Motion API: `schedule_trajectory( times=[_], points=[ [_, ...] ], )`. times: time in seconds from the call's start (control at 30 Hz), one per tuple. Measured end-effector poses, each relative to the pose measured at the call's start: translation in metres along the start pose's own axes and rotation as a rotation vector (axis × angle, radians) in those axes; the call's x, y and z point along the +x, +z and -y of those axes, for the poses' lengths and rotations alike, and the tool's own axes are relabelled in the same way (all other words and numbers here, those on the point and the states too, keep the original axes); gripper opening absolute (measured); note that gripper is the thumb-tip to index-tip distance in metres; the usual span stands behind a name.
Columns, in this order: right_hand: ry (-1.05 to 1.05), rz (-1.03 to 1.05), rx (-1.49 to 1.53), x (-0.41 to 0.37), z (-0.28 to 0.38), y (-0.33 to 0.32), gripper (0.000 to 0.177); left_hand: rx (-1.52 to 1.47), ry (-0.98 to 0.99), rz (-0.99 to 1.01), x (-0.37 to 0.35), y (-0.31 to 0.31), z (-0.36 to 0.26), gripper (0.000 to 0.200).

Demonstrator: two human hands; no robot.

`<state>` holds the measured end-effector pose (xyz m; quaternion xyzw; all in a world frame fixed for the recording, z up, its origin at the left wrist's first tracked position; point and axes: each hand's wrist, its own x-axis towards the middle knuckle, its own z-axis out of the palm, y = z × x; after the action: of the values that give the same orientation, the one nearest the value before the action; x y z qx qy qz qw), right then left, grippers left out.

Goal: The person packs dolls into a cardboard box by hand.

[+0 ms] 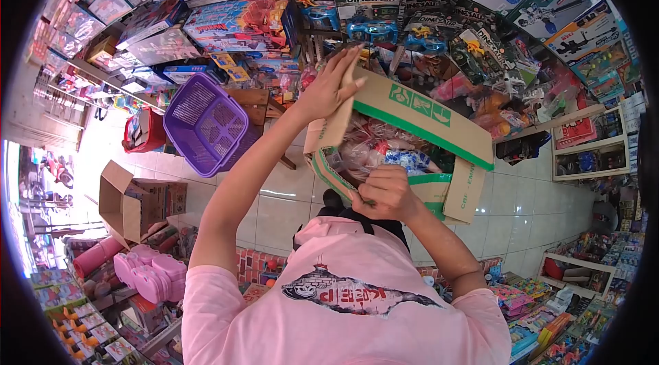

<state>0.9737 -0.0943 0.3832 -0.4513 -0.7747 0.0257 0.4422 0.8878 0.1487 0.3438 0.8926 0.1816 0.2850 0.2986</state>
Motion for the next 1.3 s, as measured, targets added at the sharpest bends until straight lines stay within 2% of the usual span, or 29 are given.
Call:
schedule_trajectory(
  times=[0.07, 0.13, 0.17, 0.2, 0.27, 0.3, 0.33, 0.4, 0.57, 0.6, 0.63, 0.73, 0.77, 0.83, 0.9, 0.97, 1.03, 1.07, 1.13, 1.17, 1.23, 1.3],
  points=[
    [-0.008, 0.009, 0.004, -0.002, 0.004, 0.001, 0.025, 0.092, -0.015, 0.030, -0.011, 0.008, 0.002, 0.070],
    [0.012, 0.027, -0.003, -0.008, 0.005, -0.002, 0.024, 0.340, -0.082, 0.092, -0.022, 0.022, 0.005, 0.073],
    [0.027, 0.033, -0.014, -0.008, 0.000, -0.003, 0.024, 0.198, -0.020, 0.089, -0.023, 0.018, 0.011, 0.066],
    [0.024, 0.027, -0.015, -0.007, -0.008, -0.002, 0.024, 0.204, -0.016, 0.089, -0.023, 0.012, 0.019, 0.066],
    [0.216, -0.050, -0.106, -0.016, -0.027, 0.004, 0.023, -0.125, -0.009, 0.148, -0.031, 0.006, 0.031, 0.060],
    [0.337, 0.023, -0.141, -0.022, -0.036, 0.008, 0.023, -0.215, -0.036, 0.130, -0.035, 0.005, 0.030, 0.053],
    [0.341, 0.022, -0.144, -0.026, -0.046, 0.014, 0.023, -0.218, -0.034, 0.133, -0.035, 0.004, 0.030, 0.053],
    [0.384, 0.005, -0.252, -0.031, -0.058, 0.031, 0.025, -0.418, -0.084, 0.121, -0.040, 0.006, 0.031, 0.050],
    [0.483, 0.086, -0.352, -0.026, -0.070, 0.043, 0.030, -0.272, -0.078, 0.094, -0.037, 0.007, 0.043, 0.046],
    [0.580, 0.113, -0.345, -0.018, -0.067, 0.040, 0.030, -0.221, -0.063, 0.063, -0.038, 0.007, 0.047, 0.046],
    [0.678, 0.139, -0.337, -0.011, -0.065, 0.034, 0.030, -0.225, -0.057, 0.070, -0.039, 0.007, 0.051, 0.046],
    [0.590, 0.007, -0.404, -0.001, -0.069, 0.005, 0.029, -0.245, -0.090, 0.039, -0.036, 0.001, 0.062, 0.045],
    [0.637, -0.014, -0.380, -0.007, -0.074, -0.008, 0.026, -0.276, -0.118, 0.027, -0.036, -0.001, 0.063, 0.045],
    [0.674, -0.123, -0.450, -0.023, -0.082, -0.044, 0.026, -0.314, -0.179, 0.025, -0.039, -0.005, 0.068, 0.045],
    [0.744, -0.216, -0.653, -0.055, -0.098, -0.081, 0.028, -0.296, -0.197, 0.009, -0.042, -0.011, 0.066, 0.045],
    [0.849, -0.275, -0.900, -0.086, -0.106, -0.121, 0.035, -0.311, -0.258, -0.023, -0.047, -0.013, 0.072, 0.044],
    [1.178, -0.293, -1.130, -0.133, -0.118, -0.139, 0.053, -0.323, -0.277, -0.017, -0.051, -0.014, 0.071, 0.044],
    [1.179, -0.296, -1.133, -0.151, -0.125, -0.147, 0.053, -0.330, -0.299, -0.012, -0.051, -0.014, 0.069, 0.044],
    [1.639, -0.231, -0.522, -0.177, -0.137, -0.157, 0.067, -0.313, -0.286, -0.014, -0.048, -0.009, 0.064, 0.045],
    [1.640, -0.235, -0.522, -0.185, -0.142, -0.152, 0.067, -0.294, -0.275, -0.016, -0.046, -0.006, 0.062, 0.045],
    [1.514, -0.433, 0.083, -0.193, -0.151, -0.145, 0.071, -0.236, -0.253, -0.030, -0.047, 0.001, 0.071, 0.045],
    [1.499, -0.418, 0.061, -0.178, -0.155, -0.146, 0.068, -0.177, -0.235, -0.047, -0.047, 0.003, 0.072, 0.046]
  ],
)
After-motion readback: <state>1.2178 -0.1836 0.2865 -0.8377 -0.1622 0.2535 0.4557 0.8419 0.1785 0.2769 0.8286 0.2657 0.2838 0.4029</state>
